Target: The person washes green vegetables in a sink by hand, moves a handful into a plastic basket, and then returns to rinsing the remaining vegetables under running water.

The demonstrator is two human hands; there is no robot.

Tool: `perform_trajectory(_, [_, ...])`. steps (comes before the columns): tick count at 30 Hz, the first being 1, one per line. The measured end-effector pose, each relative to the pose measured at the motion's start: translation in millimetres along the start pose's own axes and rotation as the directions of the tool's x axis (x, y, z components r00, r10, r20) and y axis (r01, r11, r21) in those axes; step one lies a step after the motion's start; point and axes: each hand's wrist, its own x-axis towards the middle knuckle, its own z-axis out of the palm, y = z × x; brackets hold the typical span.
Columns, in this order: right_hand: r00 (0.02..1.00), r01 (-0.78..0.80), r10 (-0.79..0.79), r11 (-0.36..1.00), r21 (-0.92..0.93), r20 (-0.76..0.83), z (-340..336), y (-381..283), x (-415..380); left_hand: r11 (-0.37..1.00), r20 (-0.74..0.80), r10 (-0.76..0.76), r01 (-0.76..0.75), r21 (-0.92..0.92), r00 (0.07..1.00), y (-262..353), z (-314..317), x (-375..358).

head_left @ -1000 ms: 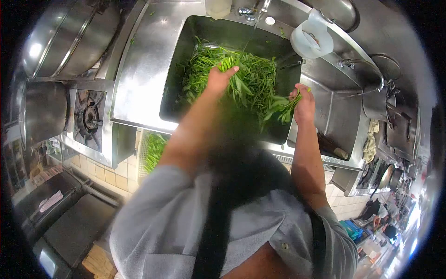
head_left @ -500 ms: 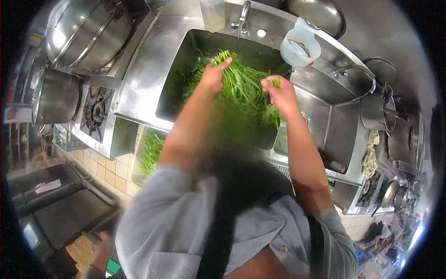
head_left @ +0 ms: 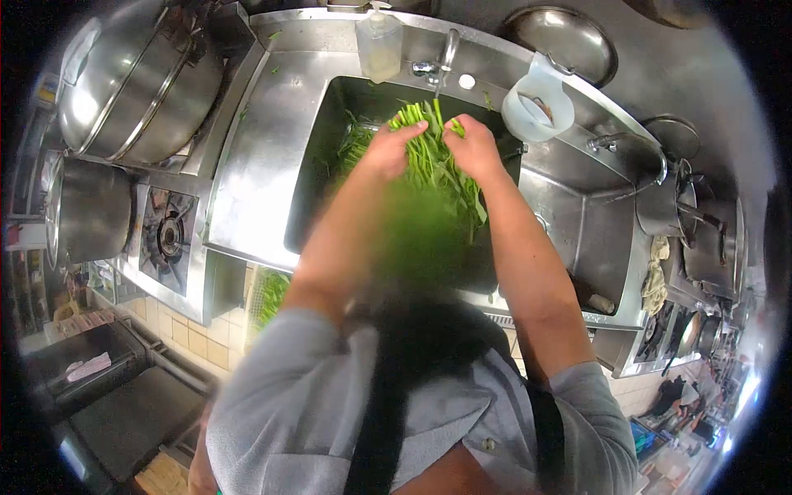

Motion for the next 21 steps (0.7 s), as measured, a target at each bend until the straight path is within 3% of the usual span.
perform_trajectory(2, [0.999, 0.043, -0.042, 0.997, 0.065, -0.023, 0, 2, 7, 1.0, -0.012, 0.013, -0.013, -0.008, 1.0, 8, -11, 5])
perform_trajectory(4, [0.999, 0.052, -0.052, 0.997, 0.058, -0.004, 0, 3, 12, 0.964, 0.045, 0.163, -0.169, 0.207, 0.986, 24, -14, 6])
perform_trajectory(5, [0.998, 0.066, -0.067, 0.996, 0.057, 0.011, -1, 2, 15, 0.958, -0.077, 0.126, -0.101, 0.267, 0.989, 48, 11, -11])
perform_trajectory(6, [0.996, 0.081, -0.083, 0.995, 0.055, 0.028, -1, 0, 17, 0.96, -0.079, 0.124, -0.099, 0.261, 0.989, 57, 19, -10])
perform_trajectory(8, [0.994, 0.083, -0.084, 0.996, 0.028, 0.066, -9, -13, 18, 0.906, 0.039, 0.194, -0.195, 0.375, 0.98, 64, 25, -4])
perform_trajectory(10, [0.992, 0.083, -0.083, 0.997, 0.004, 0.096, -13, -21, 21, 0.909, 0.096, 0.197, -0.218, 0.356, 0.976, 56, 20, 21])
perform_trajectory(14, [0.993, 0.111, -0.116, 0.986, -0.127, -0.029, -8, -15, 30, 0.902, 0.102, 0.187, -0.212, 0.376, 0.977, 55, 36, 29])
perform_trajectory(16, [0.982, 0.146, -0.164, 0.975, -0.167, -0.094, -4, -6, 36, 0.841, 0.048, 0.278, -0.267, 0.471, 0.959, 58, 43, 21])
perform_trajectory(18, [0.978, 0.079, -0.083, 0.997, -0.026, -0.193, -2, -2, 39, 0.82, 0.015, 0.308, -0.273, 0.504, 0.951, 47, 40, 27])
perform_trajectory(20, [0.972, 0.06, -0.064, 0.998, -0.028, -0.224, 4, 6, 46, 0.871, -0.003, 0.315, -0.287, 0.399, 0.949, 39, 40, 29])
perform_trajectory(21, [0.967, -0.033, 0.081, 0.98, 0.198, -0.243, 5, 11, 50, 0.887, -0.048, 0.305, -0.265, 0.378, 0.951, 37, 40, 29])
